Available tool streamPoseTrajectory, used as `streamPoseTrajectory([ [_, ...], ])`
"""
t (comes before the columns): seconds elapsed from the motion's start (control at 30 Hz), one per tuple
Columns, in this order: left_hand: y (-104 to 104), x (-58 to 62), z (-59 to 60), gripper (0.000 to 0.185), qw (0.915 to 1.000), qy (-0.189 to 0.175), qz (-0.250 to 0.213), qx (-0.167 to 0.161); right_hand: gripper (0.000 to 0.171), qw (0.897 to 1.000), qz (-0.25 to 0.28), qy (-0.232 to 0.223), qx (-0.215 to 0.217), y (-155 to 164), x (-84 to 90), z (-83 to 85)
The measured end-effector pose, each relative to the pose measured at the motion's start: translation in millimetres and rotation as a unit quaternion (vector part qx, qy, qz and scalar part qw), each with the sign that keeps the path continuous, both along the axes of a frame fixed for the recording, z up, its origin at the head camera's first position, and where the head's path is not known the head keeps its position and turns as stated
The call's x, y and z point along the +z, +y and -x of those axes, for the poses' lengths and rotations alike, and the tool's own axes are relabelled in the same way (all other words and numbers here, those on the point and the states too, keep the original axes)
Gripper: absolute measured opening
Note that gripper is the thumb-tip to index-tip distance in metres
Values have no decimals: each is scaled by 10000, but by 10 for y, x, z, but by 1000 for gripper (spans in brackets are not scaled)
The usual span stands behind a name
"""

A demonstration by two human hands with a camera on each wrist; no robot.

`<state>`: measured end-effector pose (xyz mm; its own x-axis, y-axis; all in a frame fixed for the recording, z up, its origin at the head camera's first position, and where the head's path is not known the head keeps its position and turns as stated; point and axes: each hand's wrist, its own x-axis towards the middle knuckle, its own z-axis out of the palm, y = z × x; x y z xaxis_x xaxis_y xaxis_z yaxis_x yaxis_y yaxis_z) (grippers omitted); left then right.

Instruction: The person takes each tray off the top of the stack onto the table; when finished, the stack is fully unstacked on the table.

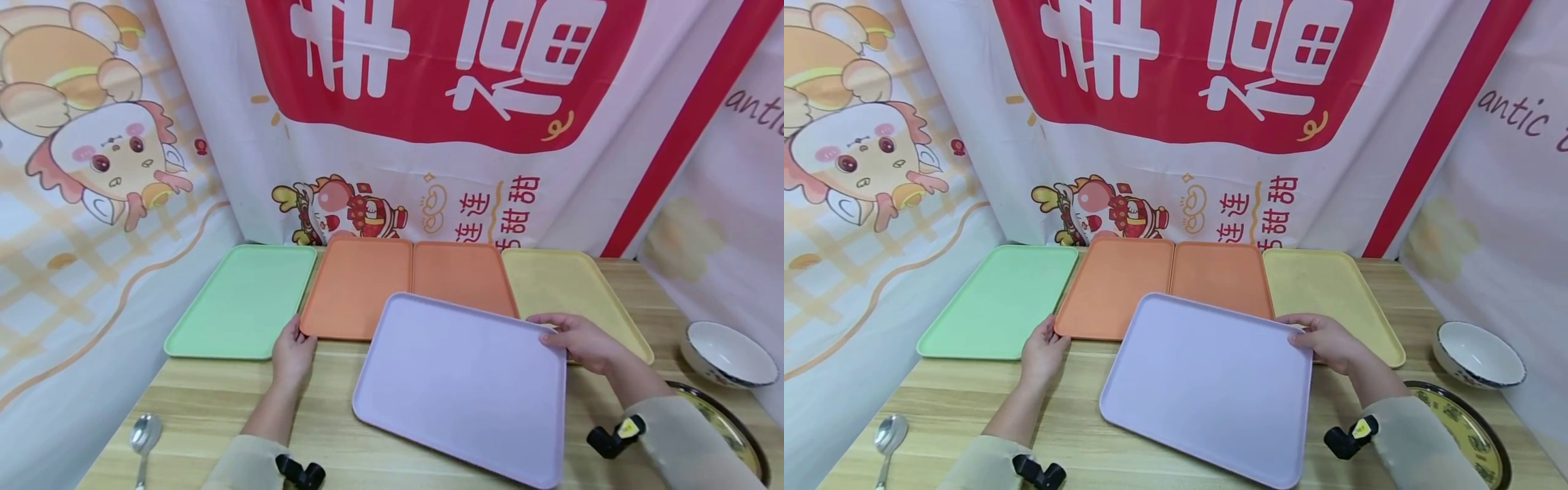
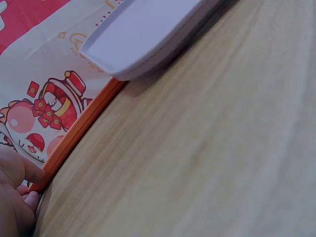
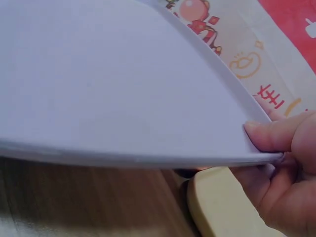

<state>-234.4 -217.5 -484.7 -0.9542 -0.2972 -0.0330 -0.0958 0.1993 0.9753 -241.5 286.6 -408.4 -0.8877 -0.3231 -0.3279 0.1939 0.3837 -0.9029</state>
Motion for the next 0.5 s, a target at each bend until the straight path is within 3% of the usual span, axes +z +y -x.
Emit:
streamPoseTrajectory([
  [0.2, 12, 6, -6, 64, 9999, 81, -115, 30, 49, 9989, -154, 46, 432, -51, -42, -23],
  [0.33, 18, 19, -14, 64, 9998, 84, -165, 38, 47, 9964, -641, 317, 460, -107, -95, -38],
  [0.5, 16, 23, -20, 64, 9998, 67, -187, 34, 42, 9852, -1397, 909, 393, -193, -177, -57],
])
